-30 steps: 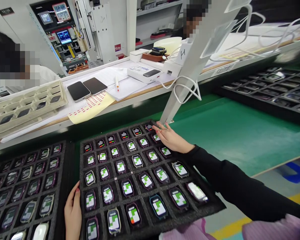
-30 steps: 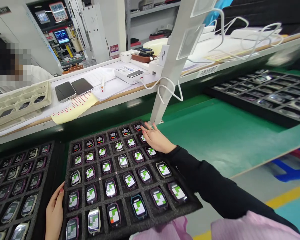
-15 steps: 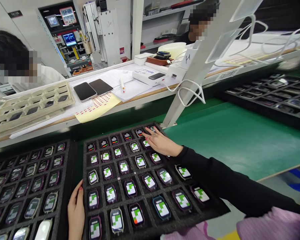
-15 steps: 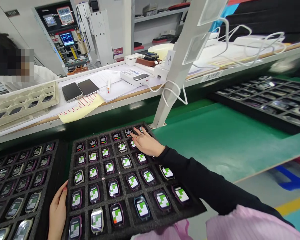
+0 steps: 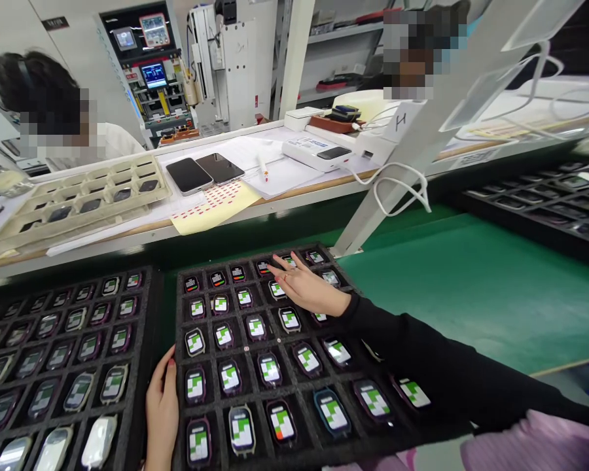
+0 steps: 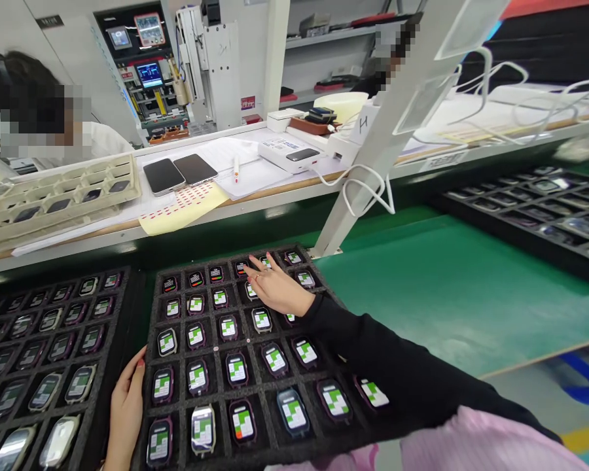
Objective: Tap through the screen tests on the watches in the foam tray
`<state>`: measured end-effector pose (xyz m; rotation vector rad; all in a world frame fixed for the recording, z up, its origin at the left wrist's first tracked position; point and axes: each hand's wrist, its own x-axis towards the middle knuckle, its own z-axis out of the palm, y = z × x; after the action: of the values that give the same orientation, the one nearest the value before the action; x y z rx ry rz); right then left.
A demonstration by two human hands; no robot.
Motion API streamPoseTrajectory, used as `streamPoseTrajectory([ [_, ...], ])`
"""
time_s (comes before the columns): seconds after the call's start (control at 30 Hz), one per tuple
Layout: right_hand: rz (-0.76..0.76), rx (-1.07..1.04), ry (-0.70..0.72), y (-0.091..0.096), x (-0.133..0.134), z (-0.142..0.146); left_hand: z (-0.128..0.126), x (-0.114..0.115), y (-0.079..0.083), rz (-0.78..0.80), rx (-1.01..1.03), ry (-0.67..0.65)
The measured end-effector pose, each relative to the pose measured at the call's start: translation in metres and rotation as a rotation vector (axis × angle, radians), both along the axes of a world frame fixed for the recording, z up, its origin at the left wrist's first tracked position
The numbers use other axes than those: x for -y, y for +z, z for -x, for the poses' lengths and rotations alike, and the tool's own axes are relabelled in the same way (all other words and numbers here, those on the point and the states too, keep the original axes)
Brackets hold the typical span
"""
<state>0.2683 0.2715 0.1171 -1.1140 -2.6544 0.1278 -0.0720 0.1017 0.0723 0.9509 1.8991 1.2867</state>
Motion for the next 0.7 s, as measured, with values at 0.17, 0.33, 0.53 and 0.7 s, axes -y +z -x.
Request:
streamPoseTrajectory([
  [0.17, 0.015, 0.046, 0.037, 0.000, 0.000, 0.015, -0.002, -0.001, 0.000, -0.008, 0.019, 0.005],
  [0.33, 0.029, -0.003, 0.104, 0.010, 0.004, 0.041, -0.001, 0.001, -0.002, -0.030, 0.045, -0.007],
  [0.53, 0.049, -0.006, 0.131, 0.001, -0.004, 0.069, 0.001, 0.002, -0.006, -0.037, 0.058, -0.021],
  [0.7, 0.049, 0.009, 0.156, 0.001, -0.004, 0.078, -0.001, 0.003, -0.004, -0.042, 0.073, -0.021],
])
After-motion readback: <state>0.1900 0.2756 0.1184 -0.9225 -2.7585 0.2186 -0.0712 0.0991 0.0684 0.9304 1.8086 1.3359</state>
